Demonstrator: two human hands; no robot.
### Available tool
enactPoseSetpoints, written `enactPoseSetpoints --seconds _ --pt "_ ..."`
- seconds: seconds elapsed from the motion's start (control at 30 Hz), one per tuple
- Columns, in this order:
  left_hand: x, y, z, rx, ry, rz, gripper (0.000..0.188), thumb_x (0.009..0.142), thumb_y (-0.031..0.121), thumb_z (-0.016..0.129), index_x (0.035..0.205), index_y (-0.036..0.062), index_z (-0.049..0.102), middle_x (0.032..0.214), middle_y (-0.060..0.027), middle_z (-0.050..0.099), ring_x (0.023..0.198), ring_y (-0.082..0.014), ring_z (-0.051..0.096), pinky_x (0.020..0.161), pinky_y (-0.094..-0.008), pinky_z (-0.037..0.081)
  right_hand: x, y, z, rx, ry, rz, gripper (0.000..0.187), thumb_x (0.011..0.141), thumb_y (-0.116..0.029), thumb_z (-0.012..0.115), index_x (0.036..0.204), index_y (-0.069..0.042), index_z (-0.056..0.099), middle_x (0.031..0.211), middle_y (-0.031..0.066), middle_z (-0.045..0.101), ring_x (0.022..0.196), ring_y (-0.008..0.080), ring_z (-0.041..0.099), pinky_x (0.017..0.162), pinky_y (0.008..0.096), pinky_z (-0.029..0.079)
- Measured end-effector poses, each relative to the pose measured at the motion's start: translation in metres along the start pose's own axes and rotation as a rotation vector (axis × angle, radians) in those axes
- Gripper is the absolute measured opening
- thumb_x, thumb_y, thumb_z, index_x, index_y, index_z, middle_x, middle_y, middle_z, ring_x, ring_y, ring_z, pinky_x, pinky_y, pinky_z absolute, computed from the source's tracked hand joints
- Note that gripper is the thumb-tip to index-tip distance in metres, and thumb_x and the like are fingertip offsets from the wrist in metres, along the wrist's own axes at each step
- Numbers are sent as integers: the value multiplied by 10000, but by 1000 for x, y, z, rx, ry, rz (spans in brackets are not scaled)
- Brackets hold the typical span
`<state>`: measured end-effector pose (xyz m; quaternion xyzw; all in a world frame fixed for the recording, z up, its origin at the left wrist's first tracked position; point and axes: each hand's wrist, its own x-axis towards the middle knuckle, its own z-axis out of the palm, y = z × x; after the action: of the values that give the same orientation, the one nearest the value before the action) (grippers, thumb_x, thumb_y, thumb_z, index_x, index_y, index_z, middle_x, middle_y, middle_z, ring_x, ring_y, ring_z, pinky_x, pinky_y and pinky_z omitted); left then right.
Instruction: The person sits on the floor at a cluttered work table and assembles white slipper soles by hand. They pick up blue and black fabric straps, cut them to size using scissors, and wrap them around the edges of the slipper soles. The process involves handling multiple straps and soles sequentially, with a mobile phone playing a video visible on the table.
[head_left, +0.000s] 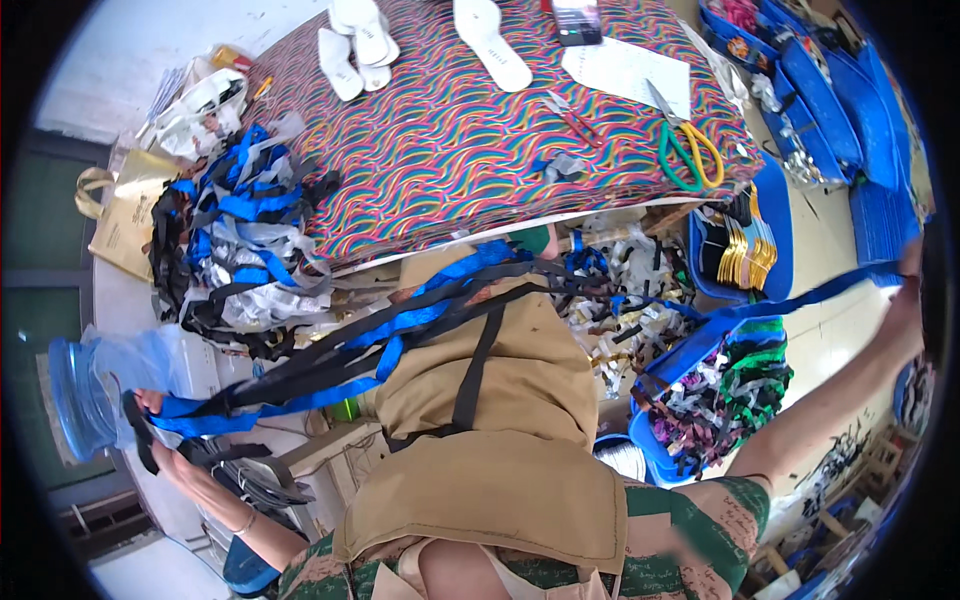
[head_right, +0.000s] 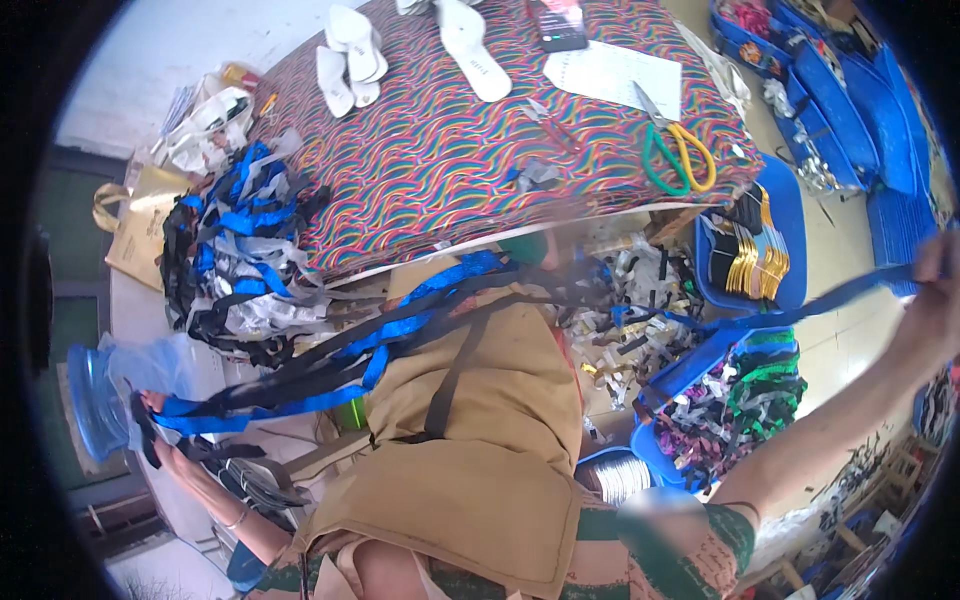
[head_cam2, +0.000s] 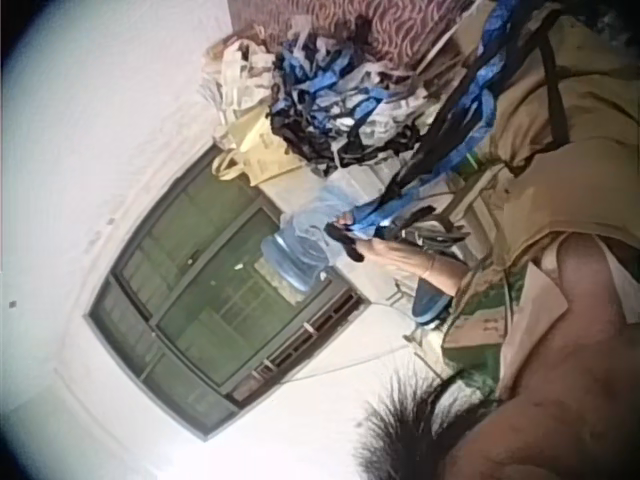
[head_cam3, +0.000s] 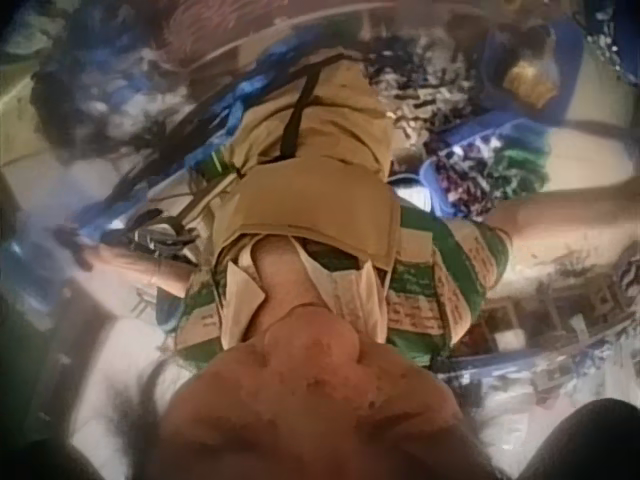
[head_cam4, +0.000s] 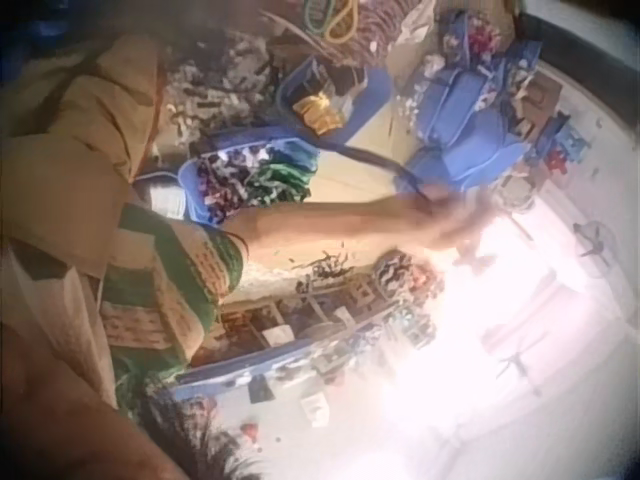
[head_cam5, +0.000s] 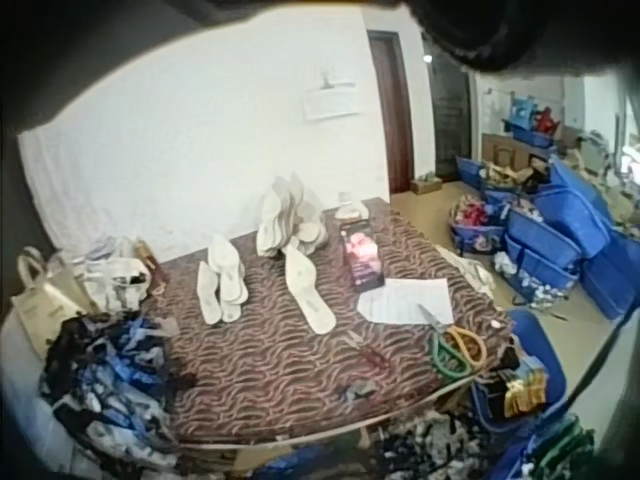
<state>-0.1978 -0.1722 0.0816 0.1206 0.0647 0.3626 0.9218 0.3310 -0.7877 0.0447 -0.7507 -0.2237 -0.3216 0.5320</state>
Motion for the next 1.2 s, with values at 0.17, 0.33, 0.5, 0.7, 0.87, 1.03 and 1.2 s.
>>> enactPoseSetpoints --seconds 0.17,0.33,0.5,0.7,0.87,1.03,1.2 --pt "-4 55 64 -28 -198 9 283 900 150 485 1142 13 535 1047 -90 546 953 -182 532 887 -298 426 -118 -45 163 664 -526 345 431 712 59 641 1137 -10 631 1118 155 644 797 128 598 728 255 508" --pt "-16 68 109 214 -394 130 228 904 157 496 1090 31 531 999 -67 519 912 -174 508 872 -290 412 -198 -102 294 755 -1111 203 1017 549 -436 885 1397 -64 464 1188 105 547 1026 233 498 909 358 404" --pt "6 50 103 559 -389 349 175 909 164 508 1038 49 527 952 -45 491 871 -167 485 858 -282 399 -253 -96 309 614 -1463 -75 581 630 -328 844 1092 -38 645 948 128 560 922 291 532 808 389 425" --pt "5 -3 -79 1114 222 532 212 917 175 529 1068 26 526 939 -61 509 848 -169 482 836 -288 407 -226 -35 198 361 -1413 287 414 626 -66 764 1032 -46 684 834 103 598 744 273 575 663 354 458" --pt "12 -53 -217 494 588 301 169 923 124 568 1024 -11 580 878 -108 595 797 -204 562 772 -316 500 -181 -47 159 278 -1136 690 445 614 -71 789 1047 -27 695 970 44 680 804 121 572 698 259 436" --pt "4 -46 -337 632 825 80 162 947 120 532 1052 15 595 930 -101 634 860 -233 618 833 -371 524 -149 -35 138 412 -486 631 179 862 -59 573 991 19 671 961 96 692 633 37 445 568 194 341" --pt "8 -72 -356 1074 712 -506 318 942 334 593 1050 36 622 915 -103 682 760 -234 665 616 -349 576 -100 -60 138 531 -434 507 222 910 -22 489 1102 8 598 873 142 681 491 -1 306 450 159 227"
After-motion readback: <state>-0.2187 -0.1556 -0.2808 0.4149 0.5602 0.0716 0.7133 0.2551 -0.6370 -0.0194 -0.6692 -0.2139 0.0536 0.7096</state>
